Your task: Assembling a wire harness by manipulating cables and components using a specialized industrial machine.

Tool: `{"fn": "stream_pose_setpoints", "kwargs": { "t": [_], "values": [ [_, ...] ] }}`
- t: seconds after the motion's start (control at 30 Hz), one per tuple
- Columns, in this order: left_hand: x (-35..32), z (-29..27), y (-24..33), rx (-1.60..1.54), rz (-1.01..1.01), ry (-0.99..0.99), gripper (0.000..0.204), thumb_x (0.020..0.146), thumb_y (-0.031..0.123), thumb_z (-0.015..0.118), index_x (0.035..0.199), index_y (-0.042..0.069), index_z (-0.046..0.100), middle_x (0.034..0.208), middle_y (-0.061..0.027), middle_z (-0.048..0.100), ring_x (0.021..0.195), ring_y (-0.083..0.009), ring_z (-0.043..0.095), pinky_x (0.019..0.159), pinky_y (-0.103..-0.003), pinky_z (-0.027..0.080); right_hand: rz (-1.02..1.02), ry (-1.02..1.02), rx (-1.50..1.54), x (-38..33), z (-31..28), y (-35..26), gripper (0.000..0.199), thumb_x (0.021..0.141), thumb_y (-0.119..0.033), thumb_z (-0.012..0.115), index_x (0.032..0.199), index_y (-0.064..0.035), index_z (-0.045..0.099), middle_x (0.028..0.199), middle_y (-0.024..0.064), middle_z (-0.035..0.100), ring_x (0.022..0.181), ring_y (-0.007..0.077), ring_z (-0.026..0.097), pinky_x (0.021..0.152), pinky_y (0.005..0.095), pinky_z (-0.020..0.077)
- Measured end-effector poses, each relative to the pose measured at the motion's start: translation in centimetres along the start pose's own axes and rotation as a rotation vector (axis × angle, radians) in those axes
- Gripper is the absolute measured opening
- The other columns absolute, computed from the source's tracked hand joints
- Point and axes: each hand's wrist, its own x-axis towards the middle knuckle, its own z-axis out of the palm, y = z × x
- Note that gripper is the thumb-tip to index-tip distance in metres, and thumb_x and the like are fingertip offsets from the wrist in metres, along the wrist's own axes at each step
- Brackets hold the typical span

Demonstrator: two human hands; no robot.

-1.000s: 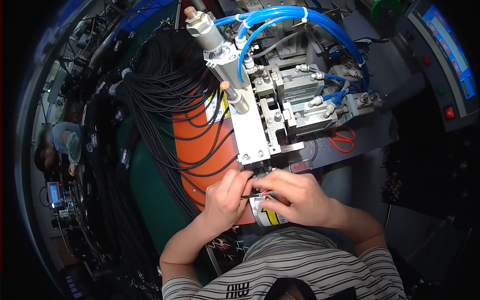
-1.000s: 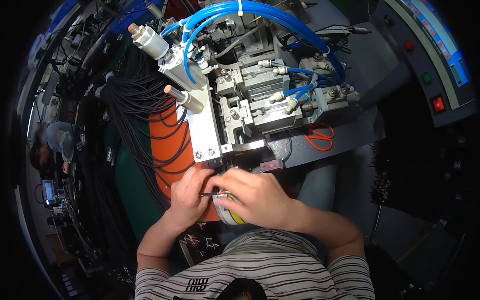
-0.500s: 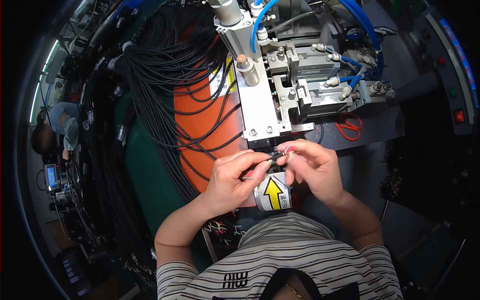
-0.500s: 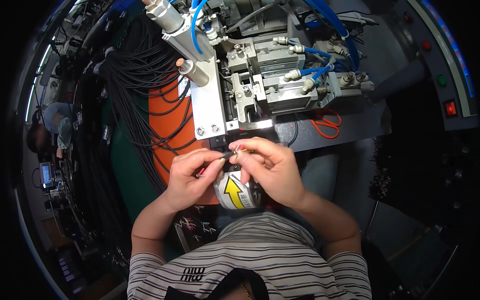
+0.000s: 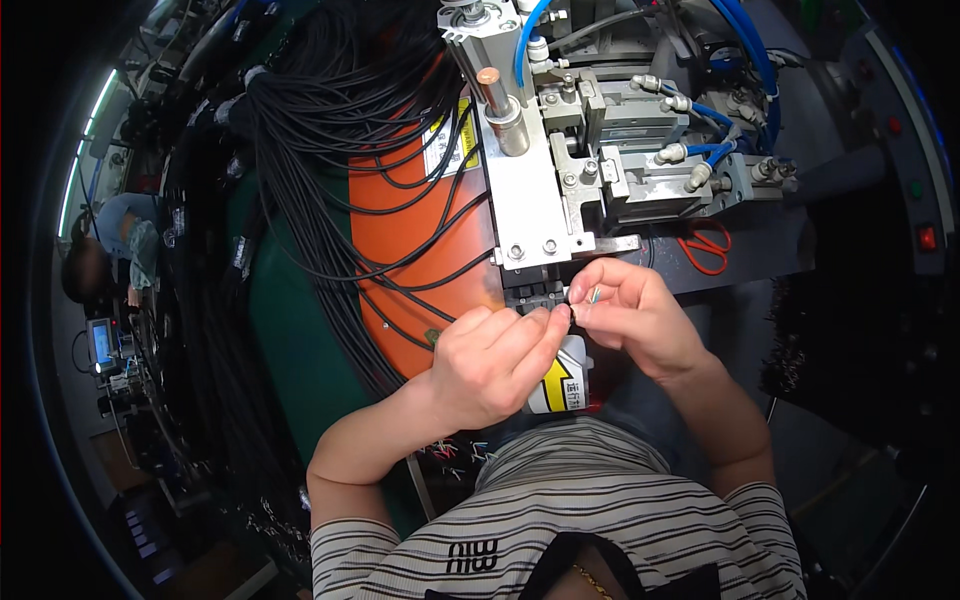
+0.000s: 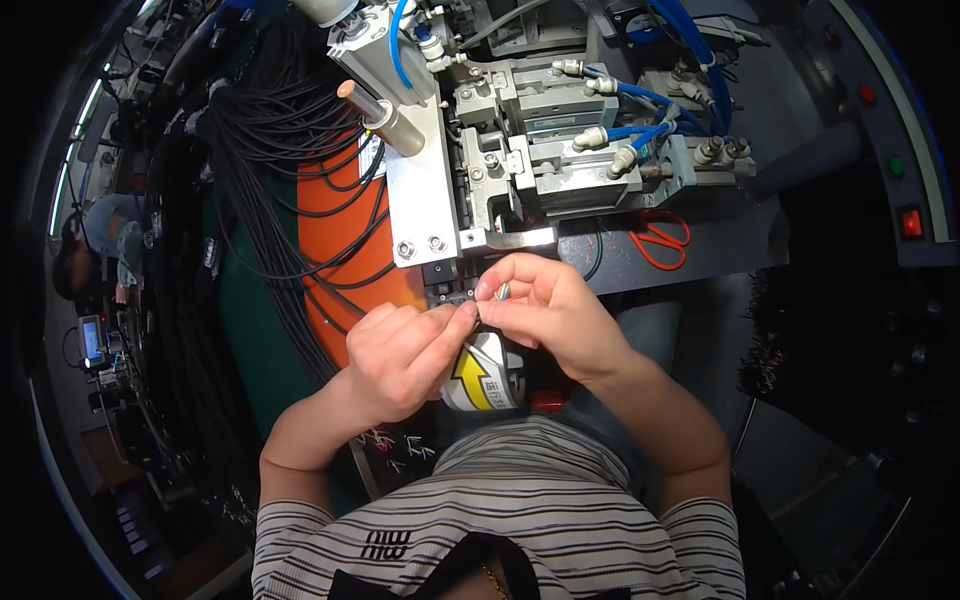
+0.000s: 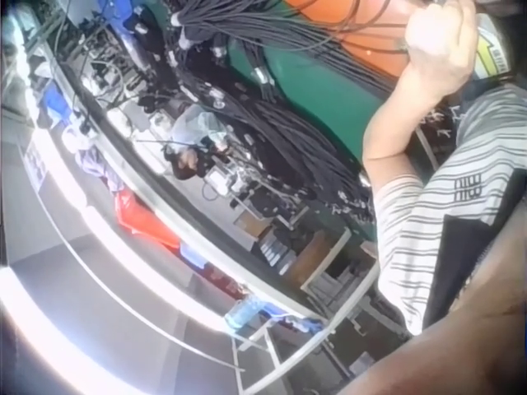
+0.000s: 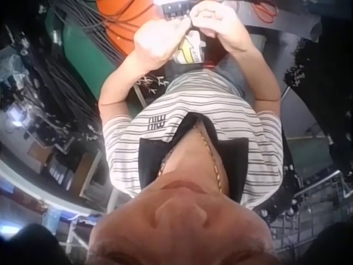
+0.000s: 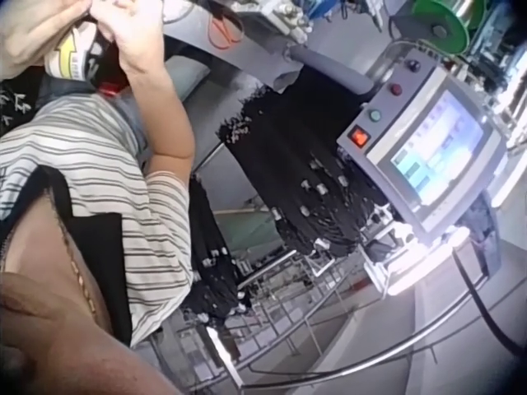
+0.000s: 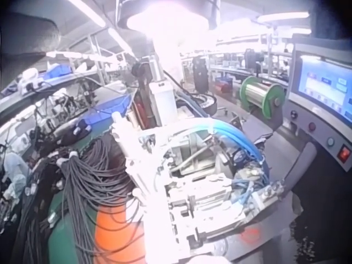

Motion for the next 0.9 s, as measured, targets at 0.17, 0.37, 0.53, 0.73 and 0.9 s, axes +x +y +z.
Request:
{"fn": "stream_pose_setpoints", "kwargs": {
  "t": [0.17,0.37,0.53,0.73,0.9],
  "values": [
    [-0.2,0.1,-0.1,0.008,0.003,0.019,0.036,0.074,0.008,0.066,0.108,-0.003,0.068,0.086,-0.0087,0.068,0.056,-0.0143,0.053,0.049,-0.029,0.034,-0.093,0.082,0.044,-0.4,1.1,-0.1,0.010,0.091,-0.004,0.062,0.100,-0.0010,0.059,0.089,0.0027,0.060,0.061,0.0041,0.046,0.052,0.0185,0.0350],
    [0.1,0.2,0.0,0.004,0.004,0.011,0.034,0.074,0.008,0.069,0.106,-0.003,0.067,0.083,-0.0081,0.067,0.057,-0.0158,0.055,0.049,-0.029,0.036,-0.019,0.045,0.101,-0.3,0.4,0.3,0.013,0.092,-0.003,0.062,0.104,-0.0004,0.059,0.084,0.0019,0.060,0.061,0.0036,0.048,0.054,0.0184,0.0360],
    [0.1,0.4,0.1,-0.140,-0.134,-0.012,0.025,0.078,0.001,0.070,0.102,-0.002,0.065,0.076,-0.0076,0.063,0.057,-0.0197,0.058,0.050,-0.031,0.042,-0.259,0.144,-0.145,-1.0,3.0,0.0,0.013,0.094,-0.004,0.055,0.107,0.0004,0.058,0.086,0.0040,0.061,0.061,0.0049,0.050,0.053,0.0184,0.0374],
    [0.2,0.1,-0.4,-0.423,-0.342,-0.026,0.018,0.082,-0.004,0.067,0.100,-0.002,0.065,0.073,-0.0103,0.062,0.057,-0.0218,0.061,0.053,-0.030,0.047,-0.023,0.105,0.230,-1.1,1.7,-0.4,0.019,0.096,-0.002,0.057,0.112,0.0056,0.064,0.085,0.0102,0.066,0.063,0.0097,0.060,0.052,0.0195,0.0448],
    [0.3,0.4,-0.9,-0.785,-0.514,-0.008,0.014,0.083,0.000,0.068,0.095,-0.002,0.064,0.072,-0.0100,0.061,0.057,-0.0214,0.062,0.050,-0.031,0.048,-0.118,0.066,0.102,-0.9,1.3,0.0,0.018,0.096,-0.001,0.058,0.110,0.0069,0.066,0.088,0.0119,0.068,0.064,0.0119,0.063,0.053,0.0201,0.0489]
  ]
}}
